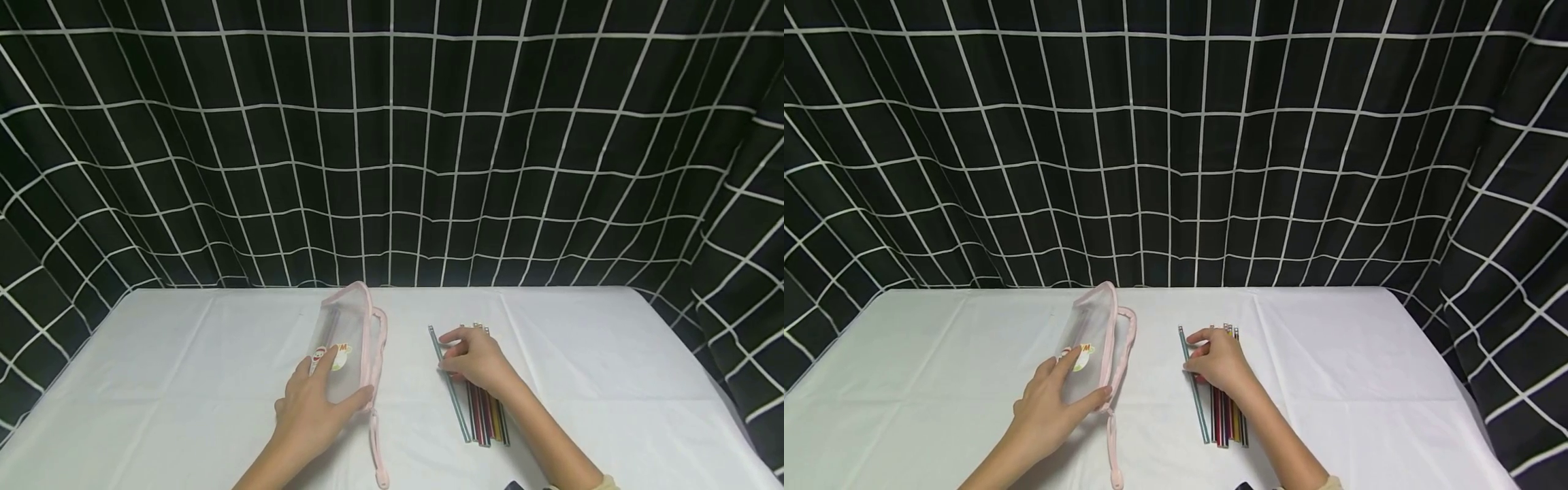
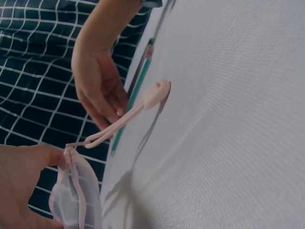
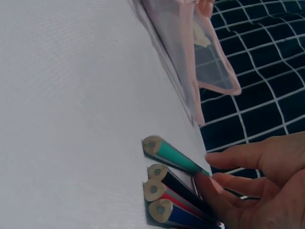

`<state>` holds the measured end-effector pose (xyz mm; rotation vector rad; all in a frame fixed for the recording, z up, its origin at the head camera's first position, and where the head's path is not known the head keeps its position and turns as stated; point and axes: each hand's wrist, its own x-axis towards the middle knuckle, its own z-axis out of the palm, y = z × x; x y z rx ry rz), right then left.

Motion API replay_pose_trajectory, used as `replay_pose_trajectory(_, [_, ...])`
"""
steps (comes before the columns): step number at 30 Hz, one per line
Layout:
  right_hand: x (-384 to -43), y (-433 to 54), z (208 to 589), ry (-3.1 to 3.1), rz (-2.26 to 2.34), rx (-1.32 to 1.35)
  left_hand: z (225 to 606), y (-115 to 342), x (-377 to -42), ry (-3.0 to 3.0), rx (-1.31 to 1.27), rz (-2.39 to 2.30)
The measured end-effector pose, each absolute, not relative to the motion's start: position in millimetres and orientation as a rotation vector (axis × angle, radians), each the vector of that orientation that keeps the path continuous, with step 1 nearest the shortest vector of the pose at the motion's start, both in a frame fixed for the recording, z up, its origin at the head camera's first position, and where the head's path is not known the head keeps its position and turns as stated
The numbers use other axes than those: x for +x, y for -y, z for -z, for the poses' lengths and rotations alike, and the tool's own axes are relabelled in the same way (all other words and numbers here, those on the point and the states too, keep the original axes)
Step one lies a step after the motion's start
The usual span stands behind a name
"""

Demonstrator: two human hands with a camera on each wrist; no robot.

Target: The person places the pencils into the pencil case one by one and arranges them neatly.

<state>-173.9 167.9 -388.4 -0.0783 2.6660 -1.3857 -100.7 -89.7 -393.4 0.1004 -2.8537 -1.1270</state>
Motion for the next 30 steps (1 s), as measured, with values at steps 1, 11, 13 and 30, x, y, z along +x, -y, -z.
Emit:
replay_pose_trajectory(1, [-173.7, -167.7, 389.0, -2.674, 1.379, -0.084, 393.5, 89.4, -100.6, 2.856, 0.102, 1.123])
replay_pose_trajectory(11, [-173.2, -163.9, 395.0, -2.776, 1.276, -0.133, 394.8, 88.8, -100.1, 2.88, 0.094, 1.086])
replay_pose_trajectory(13, [-173.3, -162.9, 396.1, -2.797, 1.259, -0.134, 394.4, 89.1, -99.7, 2.879, 0.093, 1.088])
replay_pose_trajectory(30, [-173.1, -161.7, 397.1, -2.866, 1.207, -0.156, 391.7, 92.5, -98.2, 2.873, 0.089, 1.127])
